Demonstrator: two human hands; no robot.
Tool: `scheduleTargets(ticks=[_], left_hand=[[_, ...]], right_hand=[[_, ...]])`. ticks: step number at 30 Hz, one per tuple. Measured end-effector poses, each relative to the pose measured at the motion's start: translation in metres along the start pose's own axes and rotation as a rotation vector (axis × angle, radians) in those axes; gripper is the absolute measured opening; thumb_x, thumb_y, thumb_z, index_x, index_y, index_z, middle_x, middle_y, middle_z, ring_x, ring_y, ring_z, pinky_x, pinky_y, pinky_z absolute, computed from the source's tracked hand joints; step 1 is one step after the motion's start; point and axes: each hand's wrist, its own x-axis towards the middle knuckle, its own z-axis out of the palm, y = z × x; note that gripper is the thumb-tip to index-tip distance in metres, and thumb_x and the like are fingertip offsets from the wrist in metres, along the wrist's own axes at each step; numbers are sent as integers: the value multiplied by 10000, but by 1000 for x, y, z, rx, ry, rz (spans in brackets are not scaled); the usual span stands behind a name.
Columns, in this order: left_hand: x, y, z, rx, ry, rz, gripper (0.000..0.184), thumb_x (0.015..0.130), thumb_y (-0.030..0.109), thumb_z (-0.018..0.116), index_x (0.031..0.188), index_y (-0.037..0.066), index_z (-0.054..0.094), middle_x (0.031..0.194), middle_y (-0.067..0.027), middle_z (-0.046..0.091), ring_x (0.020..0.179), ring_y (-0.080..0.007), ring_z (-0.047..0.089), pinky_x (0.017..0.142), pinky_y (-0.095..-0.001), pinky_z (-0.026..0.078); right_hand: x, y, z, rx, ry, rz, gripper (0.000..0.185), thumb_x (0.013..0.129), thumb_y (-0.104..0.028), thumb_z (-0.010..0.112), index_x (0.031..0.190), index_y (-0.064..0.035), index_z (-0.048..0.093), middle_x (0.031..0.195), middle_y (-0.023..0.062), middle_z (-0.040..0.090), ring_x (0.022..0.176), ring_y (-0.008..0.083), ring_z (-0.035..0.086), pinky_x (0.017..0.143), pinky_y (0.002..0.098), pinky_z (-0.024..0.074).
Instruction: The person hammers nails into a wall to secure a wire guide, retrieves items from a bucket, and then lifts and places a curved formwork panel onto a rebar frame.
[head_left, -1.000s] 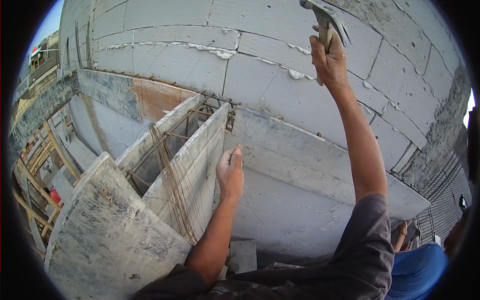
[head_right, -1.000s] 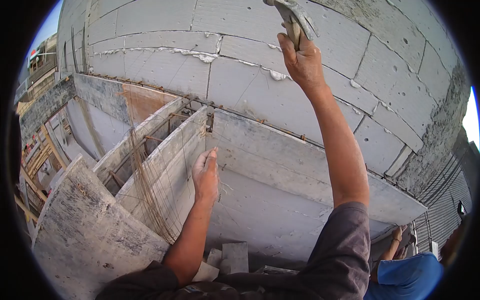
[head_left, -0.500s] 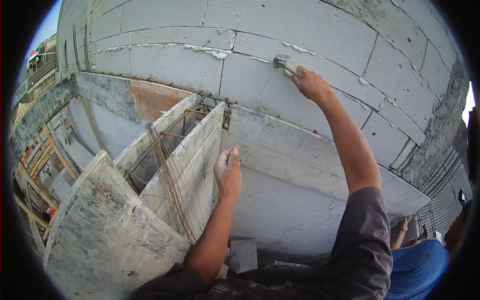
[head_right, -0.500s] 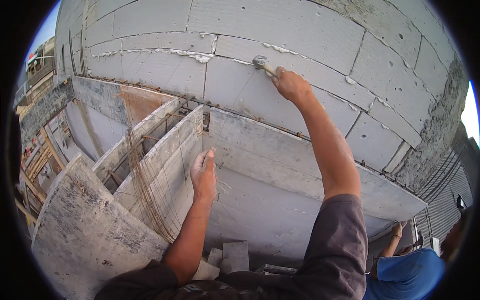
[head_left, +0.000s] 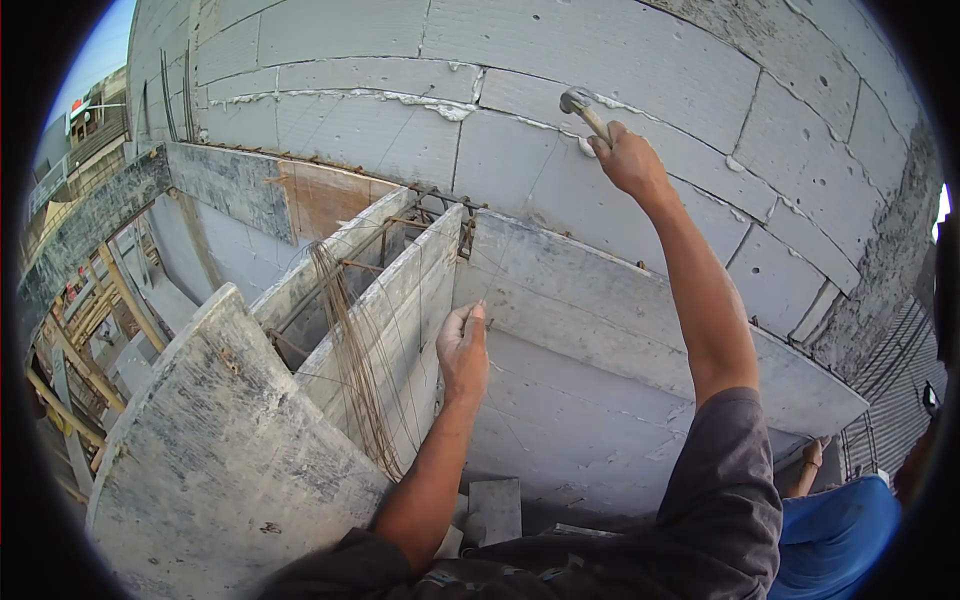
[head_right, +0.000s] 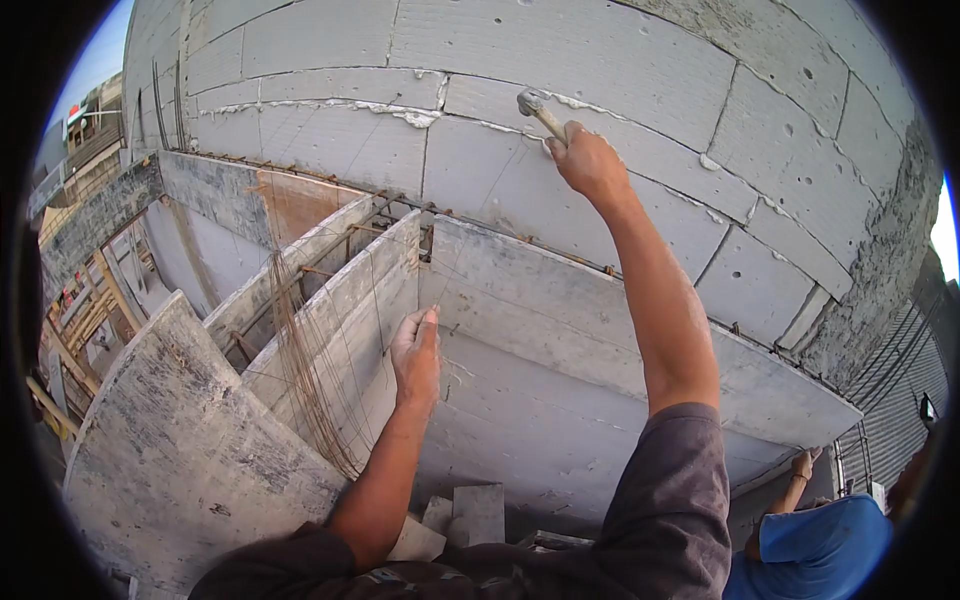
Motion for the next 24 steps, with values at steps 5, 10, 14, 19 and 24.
scheduleTargets(ticks=[5, 10, 14, 19, 24], left_hand=[[-8, -5, 1, 84, 9, 80, 275, 1001, 229, 602, 1069, -31, 657, 825, 28, 554, 709, -52, 447, 648, -227, 397], [-19, 3, 6, 23, -14, 33, 242, 999, 208, 606, 1054, -22, 656, 851, 15, 577, 759, -65, 480, 702, -231, 418], [-9, 8, -4, 71, 3, 60, 241, 1003, 205, 599, 1062, -22, 652, 879, 4, 595, 788, -66, 501, 728, -227, 428], [-6, -3, -7, 122, -34, 116, 265, 1010, 242, 591, 1072, -10, 648, 855, 20, 582, 762, -52, 484, 694, -218, 416], [1, -50, -17, -17, -113, -123, 282, 1001, 322, 610, 1070, 50, 638, 699, 81, 470, 578, -13, 375, 506, -199, 313]], right_hand=[[-16, -8, -24, 65, 101, -15, 365, 983, -399, 546, 1028, -39, 581, 920, 257, 688, 891, 436, 666, 773, 554, 495], [8, 9, 23, -169, -57, -64, 361, 974, -399, 555, 1047, -48, 596, 948, 229, 701, 910, 417, 674, 777, 537, 507], [3, 0, -2, -76, -68, 8, 368, 965, -400, 564, 1042, -44, 617, 937, 198, 708, 896, 397, 677, 770, 530, 509], [-59, -16, -45, 280, 153, 83, 353, 919, -360, 670, 946, -10, 636, 738, 130, 661, 666, 256, 637, 626, 422, 497], [-171, -39, -44, 797, 88, 322, 255, 888, -253, 746, 825, -32, 635, 642, -19, 550, 565, 64, 468, 513, 299, 404]])
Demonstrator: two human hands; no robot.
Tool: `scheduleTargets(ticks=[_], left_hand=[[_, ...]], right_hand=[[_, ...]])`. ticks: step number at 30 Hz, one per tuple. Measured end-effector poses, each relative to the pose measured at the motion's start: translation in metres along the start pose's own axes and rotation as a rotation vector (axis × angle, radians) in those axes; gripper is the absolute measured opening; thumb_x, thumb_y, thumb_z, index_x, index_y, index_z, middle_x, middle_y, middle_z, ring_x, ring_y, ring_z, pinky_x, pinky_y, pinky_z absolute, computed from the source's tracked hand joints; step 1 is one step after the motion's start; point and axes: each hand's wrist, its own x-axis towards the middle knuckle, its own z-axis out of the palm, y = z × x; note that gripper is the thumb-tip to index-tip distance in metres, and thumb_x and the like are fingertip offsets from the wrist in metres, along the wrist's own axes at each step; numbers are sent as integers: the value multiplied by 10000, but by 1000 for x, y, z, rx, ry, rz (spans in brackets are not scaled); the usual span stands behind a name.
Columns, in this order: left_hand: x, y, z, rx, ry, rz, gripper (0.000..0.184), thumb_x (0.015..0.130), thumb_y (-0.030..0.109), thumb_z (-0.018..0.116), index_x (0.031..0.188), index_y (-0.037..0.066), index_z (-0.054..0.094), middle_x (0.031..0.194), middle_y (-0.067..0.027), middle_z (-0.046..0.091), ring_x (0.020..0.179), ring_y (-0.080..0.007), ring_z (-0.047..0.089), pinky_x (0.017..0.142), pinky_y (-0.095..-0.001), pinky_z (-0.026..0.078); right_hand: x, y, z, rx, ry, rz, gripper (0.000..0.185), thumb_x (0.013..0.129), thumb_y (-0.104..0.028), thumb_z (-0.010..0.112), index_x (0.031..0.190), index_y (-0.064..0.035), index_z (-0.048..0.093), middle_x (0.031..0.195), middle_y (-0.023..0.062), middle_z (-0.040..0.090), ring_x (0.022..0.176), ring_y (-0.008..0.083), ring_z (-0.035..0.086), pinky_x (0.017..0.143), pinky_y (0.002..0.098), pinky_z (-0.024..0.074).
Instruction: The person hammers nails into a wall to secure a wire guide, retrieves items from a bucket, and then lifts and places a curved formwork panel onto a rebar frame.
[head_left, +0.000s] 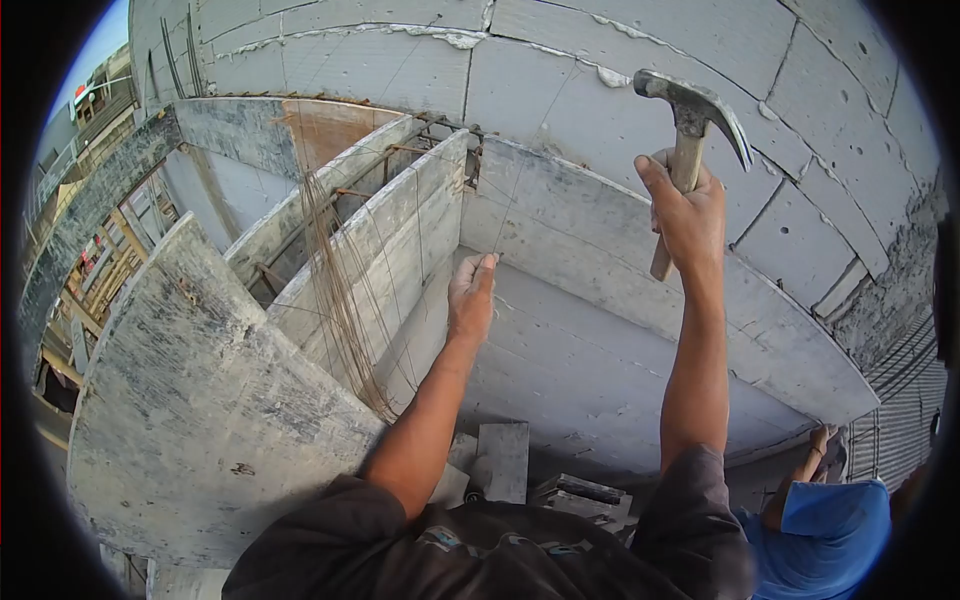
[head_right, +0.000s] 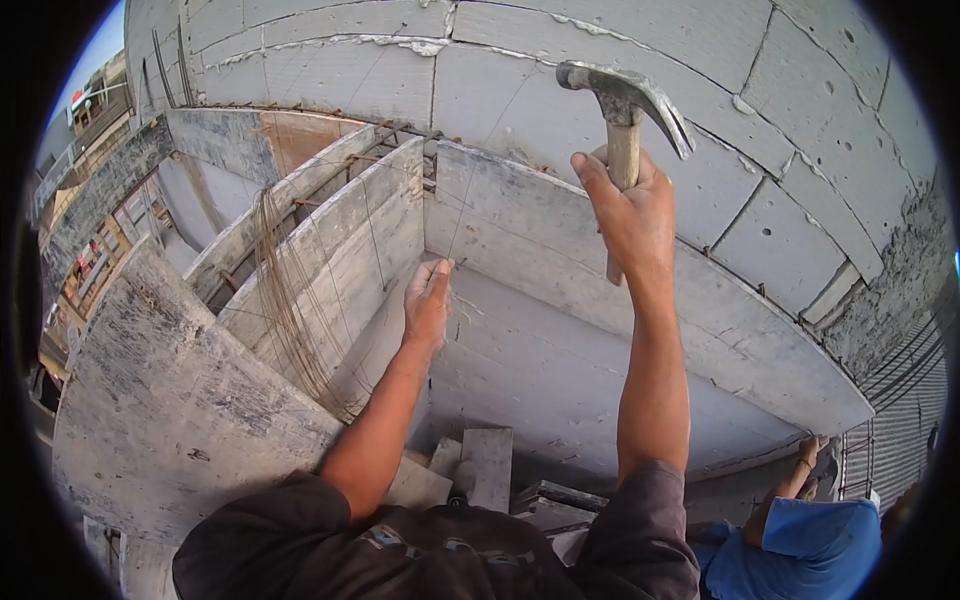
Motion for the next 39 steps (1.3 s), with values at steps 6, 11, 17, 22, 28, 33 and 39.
scheduleTargets(ticks=[6, 11, 17, 22, 28, 33, 39], left_hand=[[20, -31, 5, -140, -42, -144, 287, 985, 375, 632, 1078, 105, 607, 613, 107, 367, 471, -11, 273, 415, -215, 222], [34, -35, 0, -104, -33, -212, 321, 974, 397, 648, 1091, 103, 595, 614, 106, 347, 481, -12, 268, 426, -212, 226], [35, -37, -10, -165, 2, -219, 345, 949, 406, 684, 1062, 100, 573, 640, 85, 365, 492, -26, 292, 440, -214, 244], [49, -54, -17, -215, 1, -262, 320, 935, 399, 706, 1031, 131, 559, 657, 84, 346, 495, -36, 291, 437, -221, 245], [55, -86, -19, -278, 12, -356, 315, 910, 377, 743, 1024, 142, 567, 645, 88, 330, 488, -45, 287, 430, -227, 245], [54, -93, -5, -379, 97, -454, 286, 901, 374, 752, 985, 168, 572, 620, 84, 323, 471, -53, 283, 422, -235, 243], [52, -92, 15, -441, 242, -476, 257, 939, 362, 704, 910, 178, 527, 617, 75, 330, 442, -70, 270, 391, -246, 225]], right_hand=[[-78, 102, 41, 147, -5, 74, 257, 911, -277, 752, 929, -27, 694, 638, -39, 543, 586, 59, 479, 535, 269, 411], [-111, 153, 77, 221, -18, 142, 263, 916, -277, 744, 941, -16, 717, 622, -21, 548, 513, 68, 504, 475, 251, 405], [-149, 182, 97, 314, -83, 343, 268, 922, -279, 734, 938, -13, 705, 638, -7, 565, 522, 81, 532, 476, 259, 429], [-170, 203, 92, 345, -91, 407, 270, 925, -277, 730, 932, -9, 700, 637, -9, 556, 519, 82, 527, 478, 259, 433], [-183, 208, 86, 352, -73, 491, 263, 925, -265, 729, 924, -4, 693, 639, -9, 550, 521, 80, 527, 473, 259, 431], [-198, 219, 83, 333, -72, 503, 261, 925, -261, 730, 919, -3, 691, 637, -8, 551, 517, 82, 526, 468, 263, 432], [-191, 209, 86, 370, -65, 494, 243, 924, -254, 730, 933, -17, 675, 634, -18, 546, 528, 68, 504, 479, 253, 415]])
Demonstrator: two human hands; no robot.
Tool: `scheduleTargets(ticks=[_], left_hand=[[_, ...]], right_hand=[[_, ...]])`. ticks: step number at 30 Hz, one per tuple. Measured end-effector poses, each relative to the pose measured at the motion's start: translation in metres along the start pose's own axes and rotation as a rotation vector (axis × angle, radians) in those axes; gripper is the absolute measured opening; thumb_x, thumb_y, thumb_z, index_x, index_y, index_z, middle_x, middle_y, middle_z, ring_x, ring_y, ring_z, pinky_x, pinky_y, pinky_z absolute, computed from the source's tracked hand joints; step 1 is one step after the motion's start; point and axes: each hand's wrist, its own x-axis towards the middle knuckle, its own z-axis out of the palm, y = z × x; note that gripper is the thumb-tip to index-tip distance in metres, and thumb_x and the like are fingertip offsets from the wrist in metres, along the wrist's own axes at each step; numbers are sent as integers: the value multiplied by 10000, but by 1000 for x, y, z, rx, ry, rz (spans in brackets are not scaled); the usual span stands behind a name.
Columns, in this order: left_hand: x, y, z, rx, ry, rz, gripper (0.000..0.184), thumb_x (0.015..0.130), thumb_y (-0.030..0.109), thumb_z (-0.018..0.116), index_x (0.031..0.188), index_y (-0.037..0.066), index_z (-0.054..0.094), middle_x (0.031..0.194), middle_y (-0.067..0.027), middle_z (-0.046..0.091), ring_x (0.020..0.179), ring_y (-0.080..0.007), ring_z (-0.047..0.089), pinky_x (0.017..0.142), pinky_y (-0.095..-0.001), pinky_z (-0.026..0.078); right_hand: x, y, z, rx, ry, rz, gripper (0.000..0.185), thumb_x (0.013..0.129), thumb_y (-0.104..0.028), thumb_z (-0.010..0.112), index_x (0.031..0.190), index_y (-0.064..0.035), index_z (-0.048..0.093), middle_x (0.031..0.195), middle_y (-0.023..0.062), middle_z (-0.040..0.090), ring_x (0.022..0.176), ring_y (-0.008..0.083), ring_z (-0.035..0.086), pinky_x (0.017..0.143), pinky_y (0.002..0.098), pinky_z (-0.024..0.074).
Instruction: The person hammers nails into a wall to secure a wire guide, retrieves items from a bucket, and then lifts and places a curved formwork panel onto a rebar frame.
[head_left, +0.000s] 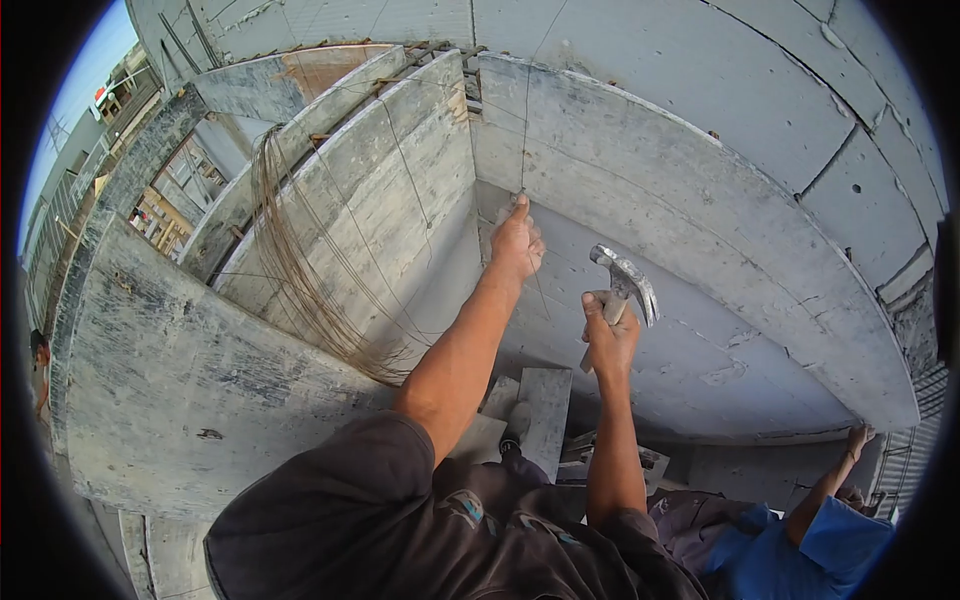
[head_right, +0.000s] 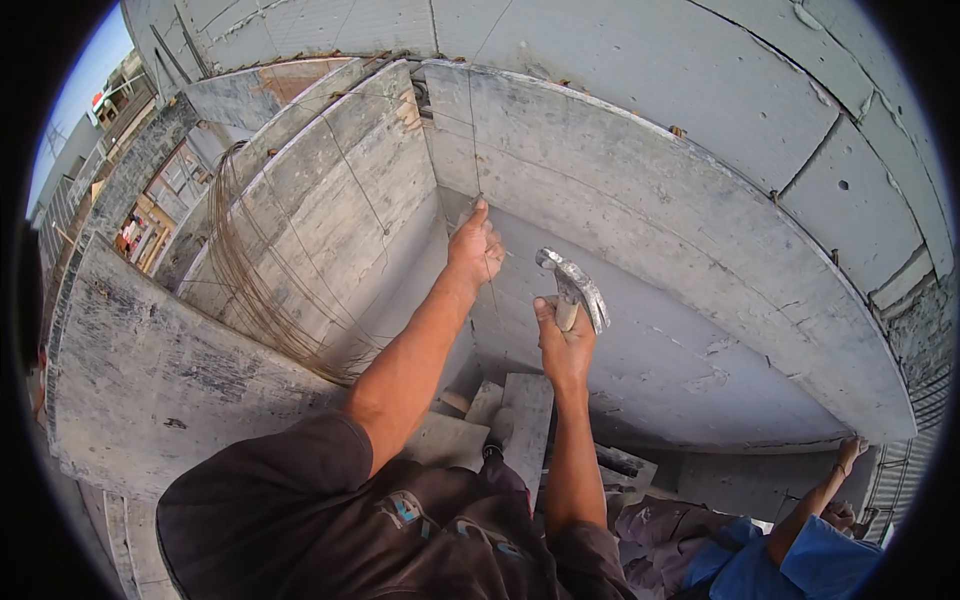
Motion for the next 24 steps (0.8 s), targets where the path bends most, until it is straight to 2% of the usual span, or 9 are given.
scheduleTargets(ticks=[5, 8, 11, 14, 17, 20, 23, 24], left_hand=[[-17, -3, 24, 88, 169, 101, 209, 954, 311, 681, 896, 197, 516, 616, 69, 352, 436, -80, 279, 386, -258, 205], [-23, 5, 42, 87, 279, -23, 201, 968, 277, 652, 852, 197, 509, 588, 78, 310, 426, -88, 246, 403, -268, 201], [-27, 15, 47, 93, 234, -91, 190, 972, 267, 633, 849, 192, 508, 612, 71, 330, 436, -88, 248, 407, -269, 194], [-43, 12, 63, 86, 300, -36, 177, 975, 247, 619, 852, 164, 522, 647, 56, 373, 448, -90, 253, 412, -278, 196], [-59, -1, 78, 176, 367, 164, 125, 968, 232, 619, 960, 109, 596, 713, 32, 465, 492, -96, 331, 426, -293, 249], [-39, -14, 63, 397, 306, 446, 261, 972, 222, 598, 1080, -9, 656, 760, -29, 583, 605, -122, 500, 516, -295, 388], [-59, 3, 66, 582, 238, 477, 298, 962, 207, 608, 1138, -27, 665, 796, -45, 619, 672, -129, 548, 588, -278, 427], [-59, 12, 64, 629, 199, 466, 282, 960, 201, 609, 1120, -23, 672, 776, -38, 605, 645, -125, 531, 565, -280, 415]], right_hand=[[-3, -9, 7, 26, -8, -6, 241, 924, -255, 730, 928, -20, 677, 632, -17, 552, 530, 67, 504, 480, 255, 410], [-10, -13, 5, 19, 30, -8, 239, 926, -247, 728, 920, -14, 681, 628, -11, 555, 523, 74, 511, 475, 258, 411], [-16, -18, -3, 33, 76, -29, 247, 932, -242, 721, 918, -1, 671, 604, 1, 548, 502, 86, 511, 467, 261, 410], [-20, -16, -7, 88, 120, -62, 263, 942, -240, 708, 919, 13, 641, 558, 19, 529, 467, 102, 502, 458, 265, 407], [-23, -17, -9, 121, 155, -41, 260, 946, -238, 701, 919, 8, 623, 550, 21, 522, 456, 107, 497, 455, 267, 408], [-26, -14, -13, 112, 159, -41, 259, 945, -236, 701, 921, 7, 615, 546, 22, 519, 451, 109, 497, 449, 266, 406], [-32, -10, -18, 104, 148, -26, 264, 941, -241, 705, 917, 7, 616, 545, 21, 519, 449, 109, 499, 444, 266, 402], [-33, -7, -18, 103, 148, -22, 266, 940, -244, 706, 915, 6, 616, 545, 20, 518, 449, 109, 499, 443, 266, 401]])
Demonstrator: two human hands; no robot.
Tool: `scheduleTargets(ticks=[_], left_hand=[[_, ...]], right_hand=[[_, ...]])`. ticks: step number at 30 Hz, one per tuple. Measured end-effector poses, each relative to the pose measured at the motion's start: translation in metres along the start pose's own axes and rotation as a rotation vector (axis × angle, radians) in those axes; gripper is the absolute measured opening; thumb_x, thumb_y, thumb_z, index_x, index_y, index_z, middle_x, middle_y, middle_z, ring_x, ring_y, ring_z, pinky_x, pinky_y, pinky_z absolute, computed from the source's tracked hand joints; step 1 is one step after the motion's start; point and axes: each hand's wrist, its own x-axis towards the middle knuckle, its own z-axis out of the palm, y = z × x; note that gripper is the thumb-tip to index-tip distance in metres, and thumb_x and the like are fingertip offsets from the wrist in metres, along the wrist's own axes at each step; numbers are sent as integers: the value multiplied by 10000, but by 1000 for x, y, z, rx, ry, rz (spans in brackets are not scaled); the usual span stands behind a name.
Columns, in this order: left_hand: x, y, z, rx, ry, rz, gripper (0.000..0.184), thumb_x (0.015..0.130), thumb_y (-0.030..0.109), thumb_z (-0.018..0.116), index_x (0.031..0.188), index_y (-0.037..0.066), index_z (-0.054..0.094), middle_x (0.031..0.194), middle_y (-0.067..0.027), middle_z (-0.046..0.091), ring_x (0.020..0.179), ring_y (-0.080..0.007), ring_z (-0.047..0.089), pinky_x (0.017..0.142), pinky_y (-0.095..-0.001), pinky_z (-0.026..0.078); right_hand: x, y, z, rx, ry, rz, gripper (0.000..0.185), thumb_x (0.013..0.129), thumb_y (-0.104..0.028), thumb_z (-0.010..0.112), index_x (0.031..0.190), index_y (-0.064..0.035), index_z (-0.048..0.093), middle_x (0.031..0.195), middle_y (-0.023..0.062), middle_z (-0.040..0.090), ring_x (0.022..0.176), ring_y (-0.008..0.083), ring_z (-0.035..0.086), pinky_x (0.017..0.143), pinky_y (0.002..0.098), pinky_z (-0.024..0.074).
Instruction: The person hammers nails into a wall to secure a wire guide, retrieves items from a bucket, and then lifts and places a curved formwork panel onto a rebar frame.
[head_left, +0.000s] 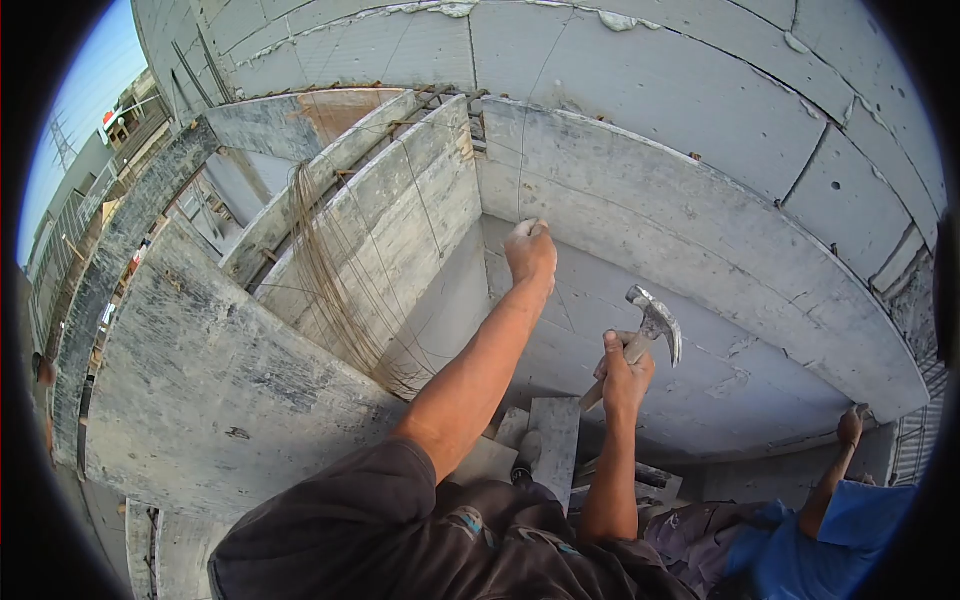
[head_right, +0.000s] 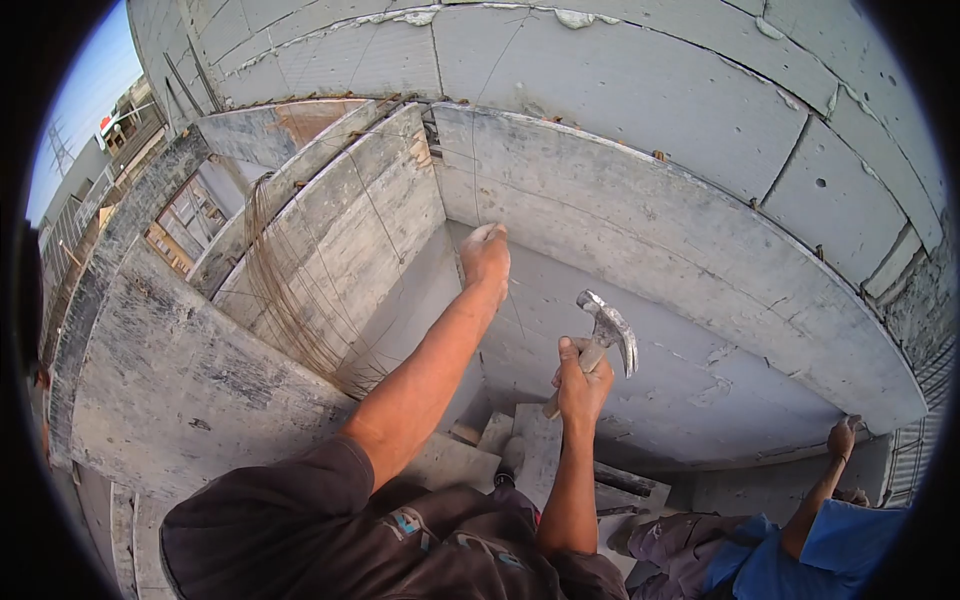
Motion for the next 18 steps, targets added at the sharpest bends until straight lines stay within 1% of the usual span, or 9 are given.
scheduleTargets(ticks=[2, 5, 7, 8, 10, 11, 14, 17, 18], left_hand=[[13, 10, -15, 73, -96, 10, 251, 958, 189, 610, 1083, -14, 687, 737, -22, 579, 591, -117, 498, 520, -283, 392], [35, 22, -48, 16, -209, -201, 211, 957, 192, 626, 1064, 26, 701, 663, 31, 496, 495, -83, 395, 443, -272, 310], [44, 13, -64, -128, -279, -297, 261, 951, 244, 653, 1133, 59, 684, 607, 73, 381, 452, -62, 306, 408, -258, 258], [51, 7, -69, -203, -320, -340, 293, 948, 271, 667, 1167, 76, 676, 580, 93, 323, 430, -51, 262, 391, -251, 233], [63, -11, -80, -270, -324, -373, 298, 950, 289, 670, 1176, 95, 673, 583, 91, 304, 430, -54, 261, 392, -250, 235], [66, -18, -82, -306, -327, -389, 300, 951, 298, 672, 1180, 104, 672, 585, 91, 294, 431, -55, 260, 393, -250, 237], [64, -28, -84, -343, -316, -401, 223, 969, 286, 638, 1067, 97, 703, 592, 96, 334, 453, -52, 279, 419, -253, 227], [51, -15, -85, -239, -264, -335, 210, 960, 268, 644, 1066, 97, 701, 606, 93, 347, 469, -48, 272, 430, -259, 224], [48, -10, -85, -193, -274, -276, 211, 955, 259, 645, 1071, 92, 702, 619, 85, 384, 490, -57, 316, 450, -266, 263]], right_hand=[[-2, 1, 0, -3, -5, 13, 268, 938, -245, 708, 911, 5, 616, 545, 17, 516, 448, 108, 498, 441, 266, 401], [5, -5, 3, -17, -38, 10, 261, 934, -241, 712, 915, 3, 620, 553, 11, 515, 452, 103, 495, 441, 264, 402], [16, -19, 6, -48, -82, -6, 251, 928, -236, 718, 928, -2, 628, 566, 7, 519, 458, 99, 495, 442, 262, 402], [25, -36, 8, -96, -102, -60, 244, 920, -232, 724, 934, -7, 633, 573, 5, 518, 460, 96, 493, 440, 260, 402], [38, -85, 9, -203, -141, -159, 234, 906, -226, 737, 948, -16, 643, 587, 0, 517, 463, 90, 489, 437, 255, 401], [45, -111, 8, -280, -118, -209, 247, 884, -221, 747, 947, 1, 662, 612, 14, 547, 506, 108, 502, 484, 281, 417], [65, -191, 10, -484, -78, -410, 287, 858, -237, 750, 965, 24, 698, 668, 58, 606, 603, 141, 523, 580, 327, 438], [81, -240, 15, -636, -35, -477, 294, 856, -252, 744, 964, 18, 704, 678, 71, 613, 623, 137, 521, 587, 327, 438], [82, -242, 17, -605, -47, -471, 291, 857, -252, 742, 959, 17, 703, 674, 65, 608, 622, 137, 516, 586, 329, 435]])
